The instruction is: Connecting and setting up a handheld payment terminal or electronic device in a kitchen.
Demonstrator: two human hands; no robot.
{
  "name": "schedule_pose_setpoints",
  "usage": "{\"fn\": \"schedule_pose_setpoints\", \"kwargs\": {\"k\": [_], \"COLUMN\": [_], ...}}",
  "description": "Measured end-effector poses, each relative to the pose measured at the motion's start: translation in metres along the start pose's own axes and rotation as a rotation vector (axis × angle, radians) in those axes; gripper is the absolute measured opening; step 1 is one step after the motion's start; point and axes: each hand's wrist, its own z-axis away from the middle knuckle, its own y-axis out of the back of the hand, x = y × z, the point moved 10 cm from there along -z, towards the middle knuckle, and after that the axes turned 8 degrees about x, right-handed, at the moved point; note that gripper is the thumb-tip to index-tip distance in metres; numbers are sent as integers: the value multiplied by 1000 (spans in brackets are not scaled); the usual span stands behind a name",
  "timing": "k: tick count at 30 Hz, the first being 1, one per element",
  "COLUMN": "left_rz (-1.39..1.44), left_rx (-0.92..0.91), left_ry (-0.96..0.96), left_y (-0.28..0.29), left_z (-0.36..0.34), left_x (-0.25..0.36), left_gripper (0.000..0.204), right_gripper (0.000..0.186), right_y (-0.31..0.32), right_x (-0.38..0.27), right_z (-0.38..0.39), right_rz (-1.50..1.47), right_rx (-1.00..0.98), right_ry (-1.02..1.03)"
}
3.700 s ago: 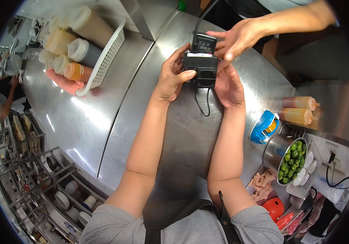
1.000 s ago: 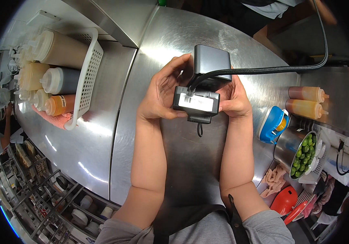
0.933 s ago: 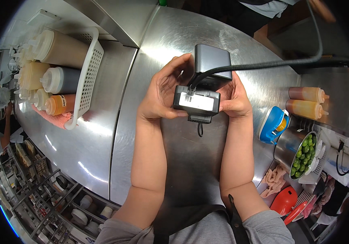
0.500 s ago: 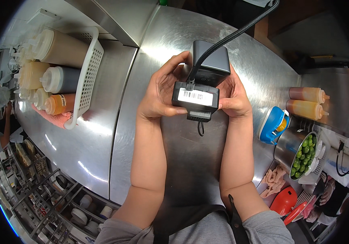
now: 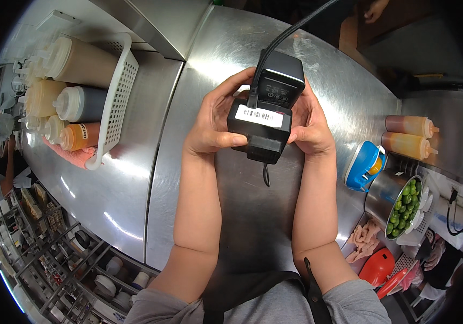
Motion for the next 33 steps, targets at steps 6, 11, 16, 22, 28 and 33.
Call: {"fn": "schedule_pose_setpoints", "kwargs": {"k": [6, 11, 16, 22, 28, 33], "left_rz": [111, 602, 625, 969, 952, 877], "left_rx": [-64, -15, -398, -226, 79, -115], "left_ry": [215, 101, -26, 94, 118, 84], "left_y": [-2, -2, -37, -6, 14, -7], "left_z": [3, 11, 0, 3, 3, -5], "left_x": [-24, -32, 8, -15, -29, -21], "left_gripper": [101, 86, 84, 89, 91, 84], "right_gripper": [109, 102, 99, 93, 90, 88], "right_y": [9, 13, 10, 13, 9, 12], "right_x": [2, -4, -5, -5, -3, -4], "right_z": [-4, -3, -10, -9, -9, -8], "right_rz": [-77, -233, -48, -33, -33, -38], "right_rx": [57, -187, -110, -118, -134, -126], "right_ry": [18, 135, 152, 166, 156, 143]}}
